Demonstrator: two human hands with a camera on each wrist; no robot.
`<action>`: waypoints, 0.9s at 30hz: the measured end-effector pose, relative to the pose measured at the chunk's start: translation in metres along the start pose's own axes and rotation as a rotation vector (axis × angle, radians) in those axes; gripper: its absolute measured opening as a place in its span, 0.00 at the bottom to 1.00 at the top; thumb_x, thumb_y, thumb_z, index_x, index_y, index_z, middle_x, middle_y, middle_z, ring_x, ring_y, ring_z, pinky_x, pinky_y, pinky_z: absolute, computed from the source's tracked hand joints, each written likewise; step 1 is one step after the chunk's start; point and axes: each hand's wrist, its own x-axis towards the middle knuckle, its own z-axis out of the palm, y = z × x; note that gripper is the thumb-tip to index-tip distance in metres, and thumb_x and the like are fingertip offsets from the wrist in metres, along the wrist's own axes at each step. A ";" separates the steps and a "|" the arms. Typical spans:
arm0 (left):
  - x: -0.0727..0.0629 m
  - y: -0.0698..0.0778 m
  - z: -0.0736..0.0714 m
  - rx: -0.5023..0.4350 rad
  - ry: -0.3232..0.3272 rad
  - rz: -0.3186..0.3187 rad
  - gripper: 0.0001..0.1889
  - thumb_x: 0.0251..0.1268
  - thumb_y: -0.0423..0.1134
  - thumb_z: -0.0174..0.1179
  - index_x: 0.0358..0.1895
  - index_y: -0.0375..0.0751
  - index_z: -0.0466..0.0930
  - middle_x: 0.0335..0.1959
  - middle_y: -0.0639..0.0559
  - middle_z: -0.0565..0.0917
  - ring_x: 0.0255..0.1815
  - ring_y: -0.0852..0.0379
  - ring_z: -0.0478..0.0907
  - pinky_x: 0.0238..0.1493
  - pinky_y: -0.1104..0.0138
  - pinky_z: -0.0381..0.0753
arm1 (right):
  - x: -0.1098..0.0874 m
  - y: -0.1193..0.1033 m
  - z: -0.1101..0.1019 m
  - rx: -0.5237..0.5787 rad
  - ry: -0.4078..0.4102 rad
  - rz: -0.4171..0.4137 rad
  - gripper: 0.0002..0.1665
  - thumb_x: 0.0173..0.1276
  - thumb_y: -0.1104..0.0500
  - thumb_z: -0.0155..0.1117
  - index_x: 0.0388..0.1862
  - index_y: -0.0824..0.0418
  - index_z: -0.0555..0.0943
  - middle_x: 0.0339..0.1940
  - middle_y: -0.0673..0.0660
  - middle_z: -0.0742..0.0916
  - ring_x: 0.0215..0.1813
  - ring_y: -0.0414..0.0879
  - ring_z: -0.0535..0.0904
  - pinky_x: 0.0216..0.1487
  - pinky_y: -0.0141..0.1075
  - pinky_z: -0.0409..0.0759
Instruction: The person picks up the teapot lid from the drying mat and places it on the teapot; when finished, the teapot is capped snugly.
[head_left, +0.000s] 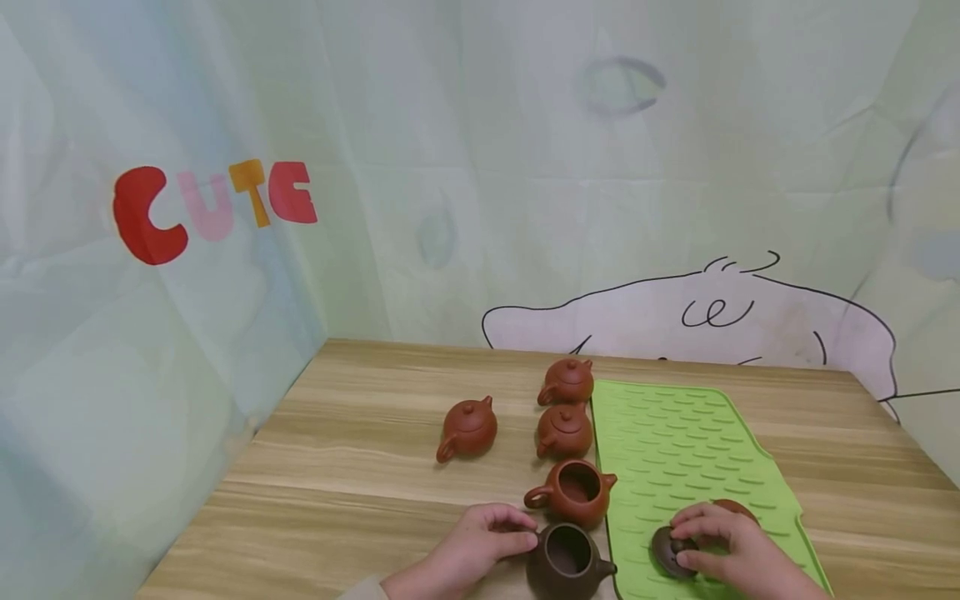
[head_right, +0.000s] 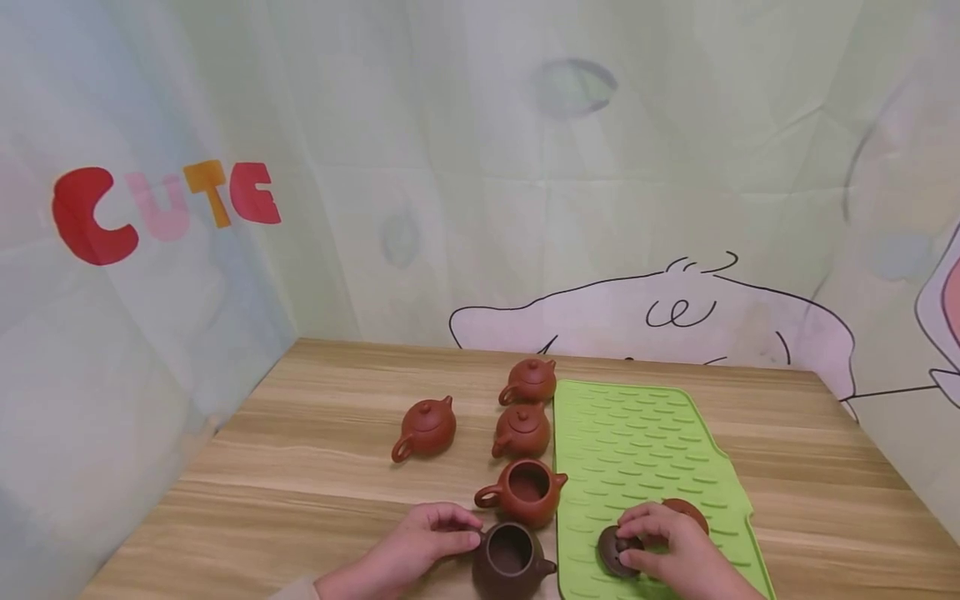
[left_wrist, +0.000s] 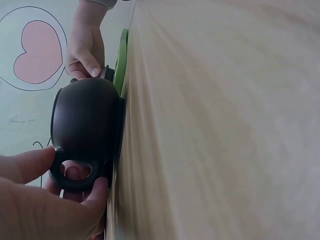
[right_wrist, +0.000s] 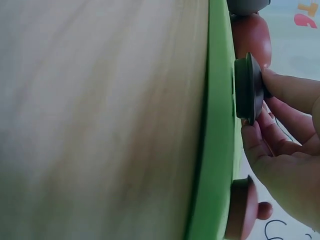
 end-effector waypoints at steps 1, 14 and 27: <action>0.000 0.000 0.000 0.003 0.002 -0.003 0.15 0.59 0.29 0.63 0.47 0.21 0.78 0.38 0.53 0.85 0.37 0.64 0.77 0.41 0.69 0.78 | 0.001 -0.001 0.000 -0.008 0.010 -0.006 0.10 0.63 0.62 0.67 0.43 0.64 0.84 0.47 0.43 0.82 0.48 0.25 0.73 0.40 0.27 0.77; 0.003 0.000 -0.001 0.009 -0.005 -0.016 0.14 0.59 0.28 0.63 0.46 0.22 0.78 0.35 0.55 0.83 0.35 0.63 0.76 0.39 0.69 0.77 | 0.017 -0.034 0.007 -0.024 0.098 -0.022 0.10 0.64 0.60 0.67 0.44 0.60 0.84 0.47 0.52 0.84 0.46 0.31 0.79 0.41 0.30 0.80; 0.002 0.000 -0.001 0.010 -0.015 -0.005 0.14 0.59 0.28 0.63 0.46 0.22 0.78 0.35 0.55 0.83 0.35 0.64 0.76 0.39 0.70 0.76 | 0.035 -0.060 0.023 0.077 0.035 -0.081 0.11 0.66 0.60 0.64 0.46 0.61 0.83 0.49 0.56 0.82 0.50 0.32 0.77 0.43 0.32 0.79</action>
